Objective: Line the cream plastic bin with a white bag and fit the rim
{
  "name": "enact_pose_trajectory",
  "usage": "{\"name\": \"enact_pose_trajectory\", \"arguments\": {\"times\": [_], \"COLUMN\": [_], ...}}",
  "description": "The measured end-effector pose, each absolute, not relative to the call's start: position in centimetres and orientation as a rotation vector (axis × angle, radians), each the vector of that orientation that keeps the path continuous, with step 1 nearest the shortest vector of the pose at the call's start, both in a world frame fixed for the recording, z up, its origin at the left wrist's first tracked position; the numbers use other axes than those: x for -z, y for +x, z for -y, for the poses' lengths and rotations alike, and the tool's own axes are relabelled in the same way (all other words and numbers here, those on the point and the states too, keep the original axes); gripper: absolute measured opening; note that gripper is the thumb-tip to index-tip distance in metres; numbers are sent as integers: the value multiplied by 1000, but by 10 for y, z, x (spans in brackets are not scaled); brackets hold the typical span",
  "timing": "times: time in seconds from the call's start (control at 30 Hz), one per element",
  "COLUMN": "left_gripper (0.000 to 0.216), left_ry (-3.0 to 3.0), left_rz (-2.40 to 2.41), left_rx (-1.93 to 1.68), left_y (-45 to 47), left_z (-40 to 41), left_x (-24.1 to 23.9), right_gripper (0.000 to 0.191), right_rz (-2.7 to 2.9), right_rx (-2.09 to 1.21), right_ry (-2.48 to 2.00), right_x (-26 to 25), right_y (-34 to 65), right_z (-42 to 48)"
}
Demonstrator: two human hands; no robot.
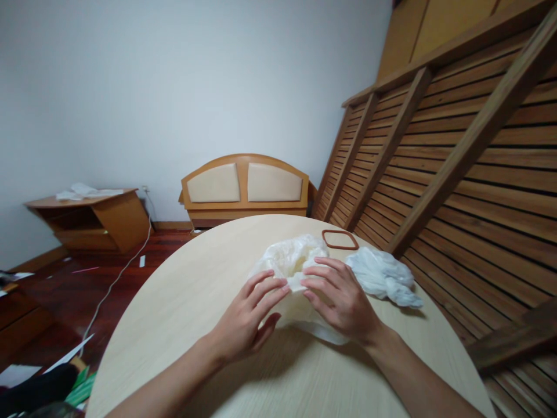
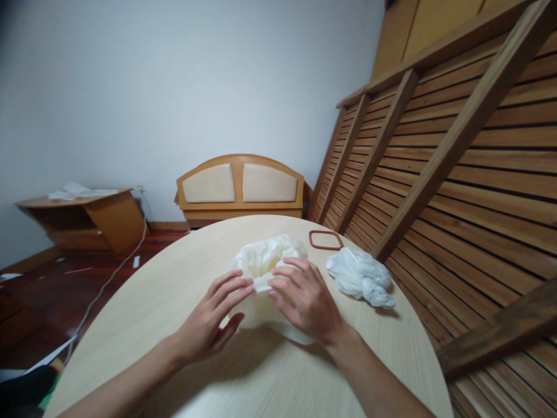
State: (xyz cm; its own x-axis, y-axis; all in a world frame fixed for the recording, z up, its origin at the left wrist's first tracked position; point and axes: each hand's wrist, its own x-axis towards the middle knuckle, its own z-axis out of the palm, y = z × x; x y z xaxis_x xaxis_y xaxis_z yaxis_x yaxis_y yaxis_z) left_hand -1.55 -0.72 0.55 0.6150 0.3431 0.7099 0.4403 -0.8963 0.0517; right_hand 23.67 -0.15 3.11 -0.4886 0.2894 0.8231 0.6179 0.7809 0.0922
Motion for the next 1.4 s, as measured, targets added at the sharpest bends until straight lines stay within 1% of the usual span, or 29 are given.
{"name": "enact_pose_trajectory", "arguments": {"times": [0.2, 0.67, 0.73, 0.9, 1.23, 1.4], "left_gripper": [54, 53, 53, 53, 57, 60], "left_ry": [-2720, -2749, -2750, -2765, -2782, -2775], "left_rz": [611, 606, 593, 587, 558, 518], "left_rx": [1217, 1211, 1213, 1208, 1186, 1193], "left_y": [-14, -15, -15, -14, -15, -15], "left_z": [8, 8, 8, 7, 7, 7], "left_x": [-8, -8, -8, -7, -9, -9], "right_gripper": [15, 16, 19, 31, 19, 22], "right_rz": [2067, 2080, 2073, 2075, 2081, 2047], "right_rx": [469, 476, 470, 452, 462, 450], "right_ry": [-648, -636, -629, -602, -586, -596], "right_x": [-31, -30, -31, -34, -32, -33], "right_y": [248, 246, 245, 240, 247, 247], "right_z": [-7, -6, -4, 1, -6, -6]}}
